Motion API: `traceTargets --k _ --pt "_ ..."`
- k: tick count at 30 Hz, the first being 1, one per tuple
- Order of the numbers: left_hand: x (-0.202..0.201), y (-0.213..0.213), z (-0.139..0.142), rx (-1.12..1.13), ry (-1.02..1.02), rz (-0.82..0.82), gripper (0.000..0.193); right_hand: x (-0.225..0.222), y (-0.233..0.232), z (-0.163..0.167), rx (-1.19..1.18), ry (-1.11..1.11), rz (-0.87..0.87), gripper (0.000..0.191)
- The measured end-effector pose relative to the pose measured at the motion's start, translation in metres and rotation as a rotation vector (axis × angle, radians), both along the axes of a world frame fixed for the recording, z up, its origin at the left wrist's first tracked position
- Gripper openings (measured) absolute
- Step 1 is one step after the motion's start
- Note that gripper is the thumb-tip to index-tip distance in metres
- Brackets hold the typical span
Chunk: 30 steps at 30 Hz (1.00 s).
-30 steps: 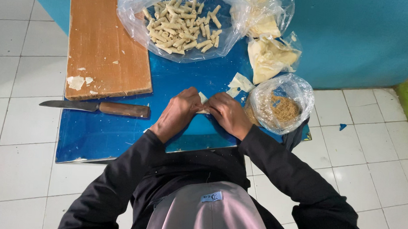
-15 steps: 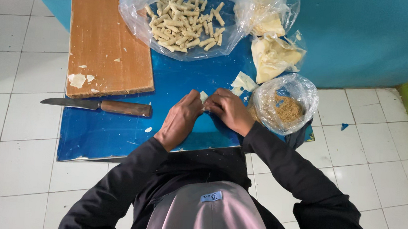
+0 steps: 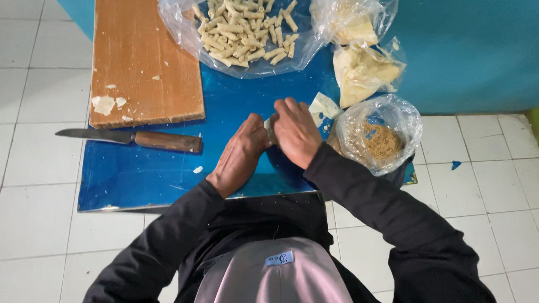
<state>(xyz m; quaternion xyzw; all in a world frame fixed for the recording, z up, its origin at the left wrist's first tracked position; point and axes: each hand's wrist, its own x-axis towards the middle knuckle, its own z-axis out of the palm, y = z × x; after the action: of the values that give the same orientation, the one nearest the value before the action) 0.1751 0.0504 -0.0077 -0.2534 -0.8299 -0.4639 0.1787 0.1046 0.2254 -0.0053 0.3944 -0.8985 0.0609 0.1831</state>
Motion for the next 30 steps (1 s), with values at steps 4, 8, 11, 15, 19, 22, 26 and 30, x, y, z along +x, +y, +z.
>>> traceTargets --k 4,8,11,15,19,22,26,30 --pt "-0.003 0.000 -0.004 0.077 -0.031 0.030 0.019 0.015 0.034 0.023 -0.189 -0.179 -0.015 0.013" --pt "-0.003 0.001 -0.006 0.031 0.042 0.126 0.021 0.041 0.041 0.013 -0.331 -0.262 -0.027 0.026" --pt "-0.001 0.003 -0.006 -0.092 0.053 0.255 0.022 0.048 0.035 0.001 -0.382 -0.175 -0.127 0.011" --pt "0.005 0.005 -0.004 -0.164 0.043 0.324 0.021 0.043 0.032 -0.004 -0.400 -0.155 -0.128 0.010" --pt "0.007 0.007 -0.002 -0.171 0.069 0.355 0.020 0.043 0.025 -0.005 -0.574 -0.323 -0.139 0.008" --pt "0.008 0.005 -0.001 -0.163 0.076 0.330 0.019 0.044 0.019 -0.006 -0.621 -0.382 -0.129 0.005" --pt "0.005 0.003 -0.002 -0.170 0.063 0.333 0.018 0.043 0.022 -0.004 -0.532 -0.302 -0.008 0.014" --pt "-0.003 -0.001 -0.007 -0.158 0.013 0.310 0.015 0.038 0.032 -0.001 -0.426 -0.296 0.124 0.023"
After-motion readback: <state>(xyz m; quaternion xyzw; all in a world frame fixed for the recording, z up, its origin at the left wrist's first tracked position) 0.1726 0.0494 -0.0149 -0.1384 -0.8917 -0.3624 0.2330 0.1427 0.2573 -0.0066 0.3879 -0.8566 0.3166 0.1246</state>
